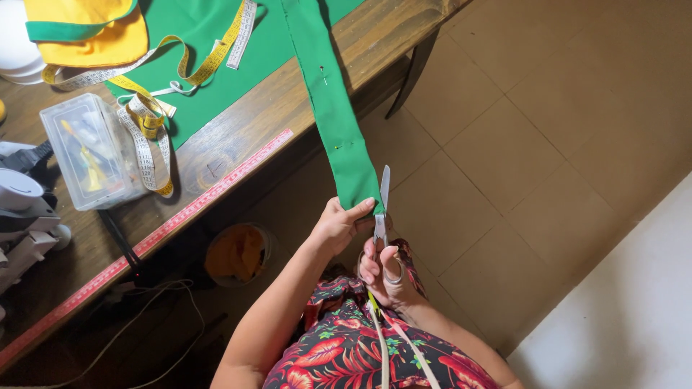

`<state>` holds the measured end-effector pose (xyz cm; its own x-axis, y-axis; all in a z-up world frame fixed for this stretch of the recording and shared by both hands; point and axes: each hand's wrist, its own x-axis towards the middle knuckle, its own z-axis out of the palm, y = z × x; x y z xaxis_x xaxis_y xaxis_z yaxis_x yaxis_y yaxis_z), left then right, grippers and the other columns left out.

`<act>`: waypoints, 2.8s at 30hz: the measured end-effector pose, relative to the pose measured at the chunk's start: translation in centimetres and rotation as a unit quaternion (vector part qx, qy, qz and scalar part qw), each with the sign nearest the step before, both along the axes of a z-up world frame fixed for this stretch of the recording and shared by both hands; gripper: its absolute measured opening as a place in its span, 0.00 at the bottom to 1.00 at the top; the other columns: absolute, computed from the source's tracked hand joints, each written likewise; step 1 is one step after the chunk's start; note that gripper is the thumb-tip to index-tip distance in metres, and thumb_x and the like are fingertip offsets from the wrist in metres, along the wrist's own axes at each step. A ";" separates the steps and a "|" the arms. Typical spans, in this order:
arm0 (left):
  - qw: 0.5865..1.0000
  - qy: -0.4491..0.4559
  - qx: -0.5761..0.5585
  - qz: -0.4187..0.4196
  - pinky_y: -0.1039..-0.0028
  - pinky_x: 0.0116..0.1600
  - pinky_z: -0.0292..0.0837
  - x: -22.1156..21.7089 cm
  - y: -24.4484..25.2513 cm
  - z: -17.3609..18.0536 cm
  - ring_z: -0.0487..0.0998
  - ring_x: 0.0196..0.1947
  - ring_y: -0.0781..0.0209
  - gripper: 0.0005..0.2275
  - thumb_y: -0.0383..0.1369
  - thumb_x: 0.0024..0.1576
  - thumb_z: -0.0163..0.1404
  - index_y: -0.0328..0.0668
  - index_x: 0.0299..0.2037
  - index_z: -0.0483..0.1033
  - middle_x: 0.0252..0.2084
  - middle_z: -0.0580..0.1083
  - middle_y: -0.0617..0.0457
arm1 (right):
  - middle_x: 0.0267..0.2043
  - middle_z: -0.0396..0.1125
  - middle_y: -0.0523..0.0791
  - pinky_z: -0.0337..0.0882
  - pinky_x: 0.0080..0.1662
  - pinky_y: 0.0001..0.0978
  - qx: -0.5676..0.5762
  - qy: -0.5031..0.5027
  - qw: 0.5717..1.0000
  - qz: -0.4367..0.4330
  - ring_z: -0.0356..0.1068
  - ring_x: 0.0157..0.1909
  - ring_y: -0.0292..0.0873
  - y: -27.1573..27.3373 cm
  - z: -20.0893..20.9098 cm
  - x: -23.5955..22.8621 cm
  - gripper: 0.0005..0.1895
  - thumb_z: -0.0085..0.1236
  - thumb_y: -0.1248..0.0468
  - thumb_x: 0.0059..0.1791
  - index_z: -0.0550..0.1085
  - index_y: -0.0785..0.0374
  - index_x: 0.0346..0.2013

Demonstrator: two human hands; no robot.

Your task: The person uses scissors to cut a long strip from a large piece of green fabric on a wooden table. They then fold the remaining green fabric and a separate orange fabric piece, and finally pick up a yellow drawstring bag to measure its opening with a tape measure.

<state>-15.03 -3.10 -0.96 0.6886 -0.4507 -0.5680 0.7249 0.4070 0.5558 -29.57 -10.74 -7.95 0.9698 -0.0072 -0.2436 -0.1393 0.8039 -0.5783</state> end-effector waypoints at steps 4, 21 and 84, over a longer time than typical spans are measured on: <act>1.000 0.002 -0.008 -0.014 0.54 0.42 0.84 -0.3 0.3 0.1 0.85 0.34 0.45 0.10 0.25 0.51 0.66 0.30 0.38 0.80 0.33 0.81 0.39 | 0.16 0.52 0.33 0.62 0.26 0.21 -0.013 -0.017 1.000 -0.012 0.59 0.17 0.29 -0.2 1.0 0.3 0.32 0.51 0.33 0.48 0.64 0.59 0.39; 0.997 -0.004 -0.046 -0.062 0.55 0.41 0.83 2.2 2.2 -3.9 0.84 0.32 0.50 0.11 0.30 0.51 0.65 0.34 0.40 0.80 0.32 0.80 0.41 | 0.19 0.55 0.38 0.67 0.32 0.24 0.052 -0.025 0.998 0.023 0.65 0.22 0.37 -0.9 -0.1 4.0 0.42 0.39 0.24 0.44 0.66 0.60 0.45; 0.994 -0.023 0.100 0.037 0.59 0.38 0.83 6.8 -1.6 -1.9 0.85 0.28 0.53 0.11 0.30 0.45 0.72 0.36 0.31 0.82 0.27 0.80 0.44 | 0.17 0.51 0.38 0.62 0.25 0.22 0.063 -0.015 0.998 0.021 0.67 0.20 0.39 -2.4 -5.1 7.0 0.37 0.44 0.24 0.44 0.68 0.53 0.42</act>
<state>-8.22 -4.66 -2.88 0.7437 -0.2790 -0.6076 0.6683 0.3367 0.6633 -22.54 -13.18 -13.00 0.9755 0.0615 -0.2111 -0.1578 0.8645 -0.4773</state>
